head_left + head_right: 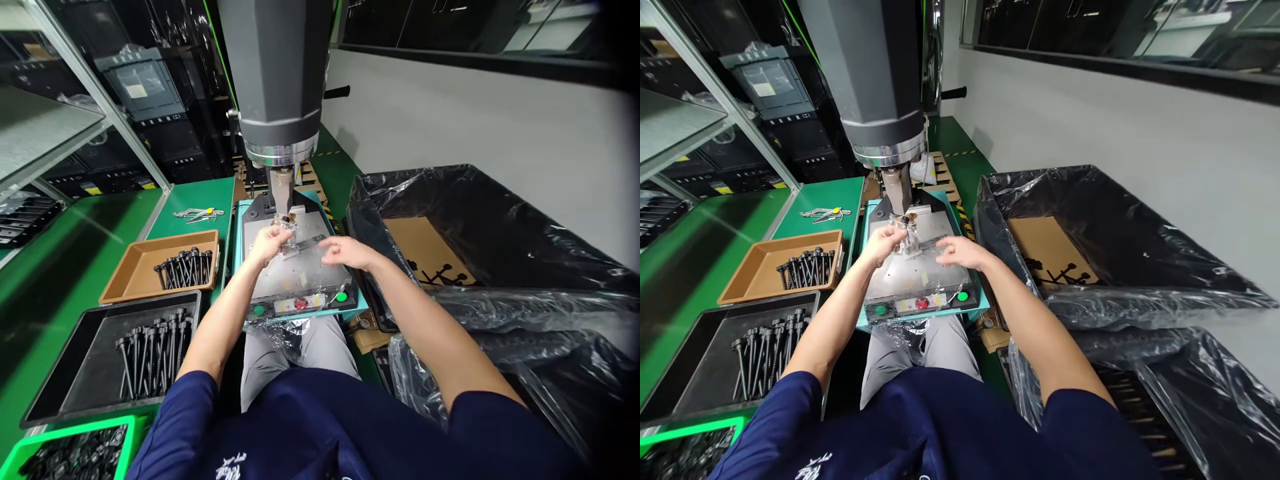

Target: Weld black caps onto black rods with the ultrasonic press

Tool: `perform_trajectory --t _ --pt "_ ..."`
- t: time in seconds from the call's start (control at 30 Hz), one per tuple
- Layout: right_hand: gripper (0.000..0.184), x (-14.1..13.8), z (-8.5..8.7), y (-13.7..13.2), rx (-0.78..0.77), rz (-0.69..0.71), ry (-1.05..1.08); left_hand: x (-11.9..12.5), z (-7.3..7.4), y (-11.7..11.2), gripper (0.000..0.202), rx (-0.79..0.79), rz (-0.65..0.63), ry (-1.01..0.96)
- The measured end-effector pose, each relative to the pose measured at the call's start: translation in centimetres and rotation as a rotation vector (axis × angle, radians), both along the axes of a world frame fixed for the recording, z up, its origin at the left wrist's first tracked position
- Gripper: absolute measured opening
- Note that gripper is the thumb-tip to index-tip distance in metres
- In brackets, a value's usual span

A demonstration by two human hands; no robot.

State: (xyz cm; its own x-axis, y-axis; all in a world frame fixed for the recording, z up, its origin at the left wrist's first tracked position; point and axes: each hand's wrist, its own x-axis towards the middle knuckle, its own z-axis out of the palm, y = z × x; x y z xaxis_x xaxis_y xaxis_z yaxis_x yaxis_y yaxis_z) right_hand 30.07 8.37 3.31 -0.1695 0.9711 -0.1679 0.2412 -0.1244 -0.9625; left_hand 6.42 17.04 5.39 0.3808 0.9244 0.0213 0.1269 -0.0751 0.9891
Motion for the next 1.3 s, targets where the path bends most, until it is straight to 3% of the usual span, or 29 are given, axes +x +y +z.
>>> perform_trajectory --t 0.07,0.17,0.23,0.4,0.57,0.73,0.93,1.1,1.3 --pt "0.05 1.4 -1.3 -0.4 -0.067 0.024 0.001 -1.8 0.3 1.1 0.036 -0.016 0.126 -0.009" --pt "0.045 2.6 -2.2 0.2 0.009 -0.07 0.067 -3.7 0.4 2.4 0.035 -0.053 0.23 0.004" --pt "0.045 2.8 -1.8 1.5 0.058 -0.145 0.116 -4.3 0.4 3.1 0.032 -0.076 0.261 0.009" --pt "0.039 2.6 0.4 6.2 0.0 -0.269 0.178 -4.6 0.5 5.1 0.028 -0.105 0.323 0.044" --pt "0.031 2.0 1.4 11.5 0.079 -0.4 0.139 -4.8 0.8 8.6 0.026 -0.113 0.353 0.044" --pt "0.026 1.5 1.6 17.3 0.165 -0.511 -0.016 -4.4 0.7 13.0 0.027 -0.102 0.431 0.132" --pt "0.018 0.7 0.6 22.7 0.204 -0.573 -0.216 -4.4 0.1 17.4 0.031 -0.052 0.524 0.206" --pt "0.018 0.3 0.5 25.3 0.235 -0.578 -0.398 -4.4 0.1 19.6 0.033 -0.045 0.583 0.251" --pt "0.022 0.9 0.4 26.4 0.171 -0.548 -0.566 -4.0 0.0 20.4 0.029 -0.067 0.532 0.28"
